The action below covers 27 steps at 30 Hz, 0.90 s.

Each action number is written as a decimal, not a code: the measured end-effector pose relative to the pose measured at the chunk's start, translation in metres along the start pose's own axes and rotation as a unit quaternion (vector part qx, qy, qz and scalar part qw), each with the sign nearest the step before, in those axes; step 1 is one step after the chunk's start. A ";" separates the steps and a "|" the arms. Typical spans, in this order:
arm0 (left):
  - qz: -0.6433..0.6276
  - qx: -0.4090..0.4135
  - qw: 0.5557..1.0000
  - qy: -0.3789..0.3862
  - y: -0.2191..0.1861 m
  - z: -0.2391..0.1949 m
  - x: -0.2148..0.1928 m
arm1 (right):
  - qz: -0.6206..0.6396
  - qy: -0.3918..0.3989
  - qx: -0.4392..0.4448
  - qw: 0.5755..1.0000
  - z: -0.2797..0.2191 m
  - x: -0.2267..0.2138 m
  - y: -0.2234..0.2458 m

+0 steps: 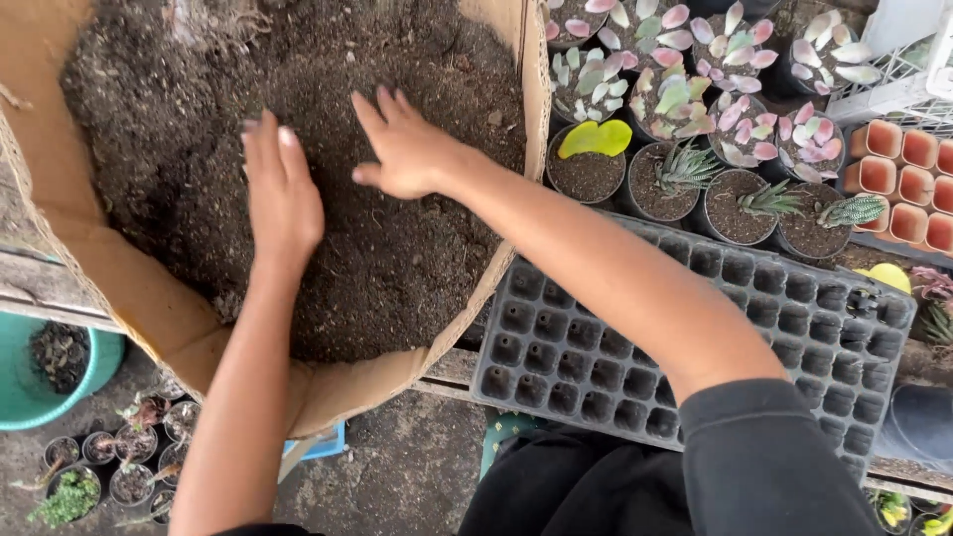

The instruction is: The person plants a small succulent into a black pot, then fills a multi-cell seedling tray with soil and places a succulent leaf into one cell. The person uses hands to handle soil, pots, and leaves throughout.

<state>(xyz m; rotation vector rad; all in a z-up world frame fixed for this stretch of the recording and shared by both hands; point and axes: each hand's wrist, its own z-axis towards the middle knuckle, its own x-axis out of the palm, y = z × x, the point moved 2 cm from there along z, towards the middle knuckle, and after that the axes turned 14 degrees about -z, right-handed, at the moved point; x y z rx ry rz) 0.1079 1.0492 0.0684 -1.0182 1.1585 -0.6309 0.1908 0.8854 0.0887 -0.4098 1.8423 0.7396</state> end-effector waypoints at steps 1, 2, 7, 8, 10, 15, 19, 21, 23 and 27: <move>0.001 0.003 1.000 0.002 -0.001 0.002 0.004 | 0.001 -0.003 0.002 1.000 0.002 -0.002 -0.001; 0.010 0.039 0.999 0.010 -0.001 -0.003 0.009 | 0.011 0.021 -0.022 0.999 0.001 0.003 0.000; -0.011 0.119 0.992 -0.031 -0.023 -0.018 0.027 | 0.087 -0.032 -0.048 0.995 -0.009 0.018 0.003; -0.048 0.120 0.991 -0.041 -0.026 -0.020 0.026 | 0.062 -0.092 -0.052 0.992 -0.014 0.008 0.004; -0.082 0.119 0.988 -0.054 -0.027 -0.022 0.023 | 0.037 -0.150 -0.059 0.986 -0.009 0.002 0.005; -0.154 -0.037 0.987 0.012 -0.016 -0.025 0.024 | 0.001 0.017 -0.111 0.994 -0.027 0.000 0.020; -0.169 -0.036 0.985 0.011 -0.038 -0.039 0.033 | -0.046 -0.082 -0.137 0.986 -0.009 0.044 0.005; -0.193 -0.047 0.980 -0.004 -0.046 -0.050 0.040 | -0.124 -0.161 -0.148 0.968 0.000 0.069 -0.003; -0.206 -0.046 0.977 0.001 -0.049 -0.056 0.043 | -0.113 -0.183 -0.153 0.964 -0.005 0.072 -0.004; -0.211 -0.039 0.977 0.012 -0.058 -0.058 0.044 | -0.066 -0.188 -0.154 0.968 -0.005 0.058 -0.013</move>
